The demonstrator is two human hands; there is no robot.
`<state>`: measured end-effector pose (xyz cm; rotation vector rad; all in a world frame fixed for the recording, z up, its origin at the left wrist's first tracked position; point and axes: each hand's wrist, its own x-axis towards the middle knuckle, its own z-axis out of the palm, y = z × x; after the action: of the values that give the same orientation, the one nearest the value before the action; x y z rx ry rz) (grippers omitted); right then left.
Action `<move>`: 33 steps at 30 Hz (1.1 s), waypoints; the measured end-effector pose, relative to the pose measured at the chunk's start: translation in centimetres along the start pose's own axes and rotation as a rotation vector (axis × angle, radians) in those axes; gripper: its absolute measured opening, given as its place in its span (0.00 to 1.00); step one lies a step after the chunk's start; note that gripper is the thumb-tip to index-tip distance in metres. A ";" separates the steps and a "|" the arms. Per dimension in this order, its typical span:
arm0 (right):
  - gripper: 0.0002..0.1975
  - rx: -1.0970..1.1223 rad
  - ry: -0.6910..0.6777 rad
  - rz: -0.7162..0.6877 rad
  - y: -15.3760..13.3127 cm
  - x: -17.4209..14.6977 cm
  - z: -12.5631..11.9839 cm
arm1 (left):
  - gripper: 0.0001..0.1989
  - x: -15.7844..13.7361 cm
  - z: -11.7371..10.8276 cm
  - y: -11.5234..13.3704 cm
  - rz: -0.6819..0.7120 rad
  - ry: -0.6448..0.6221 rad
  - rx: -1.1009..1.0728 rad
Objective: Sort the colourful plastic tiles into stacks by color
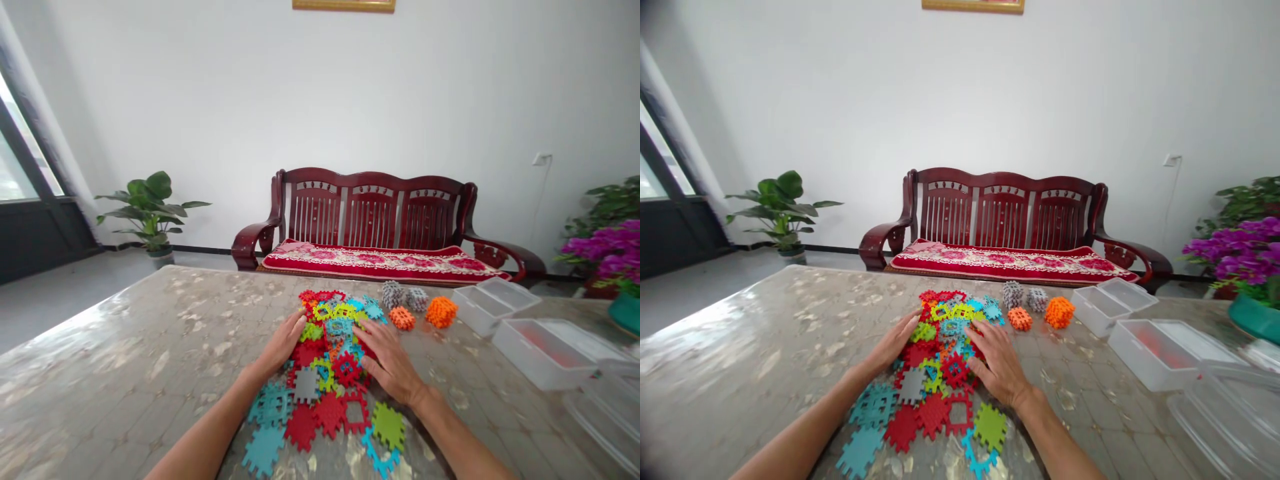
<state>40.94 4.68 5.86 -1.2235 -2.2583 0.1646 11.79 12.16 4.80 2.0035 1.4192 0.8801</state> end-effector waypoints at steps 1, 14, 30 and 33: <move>0.27 -0.017 -0.035 -0.018 -0.5 0.1 0.0 | 0.31 0.0 -0.3 0.0 0.009 -0.018 0.025; 0.16 0.024 0.176 0.083 1.0 -0.5 0.1 | 0.46 -11.5 -3.6 -1.1 0.169 -0.223 0.488; 0.17 -0.010 0.216 0.199 0.2 0.0 -0.2 | 0.29 -6.7 0.7 0.9 -0.045 0.100 0.521; 0.19 -0.036 0.179 0.190 -0.2 1.4 -0.1 | 0.29 -4.0 -0.9 0.3 -0.217 0.155 0.555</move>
<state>40.29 5.73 6.64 -1.4132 -1.9995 0.0818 10.35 8.33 4.82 2.1312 2.1048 0.5977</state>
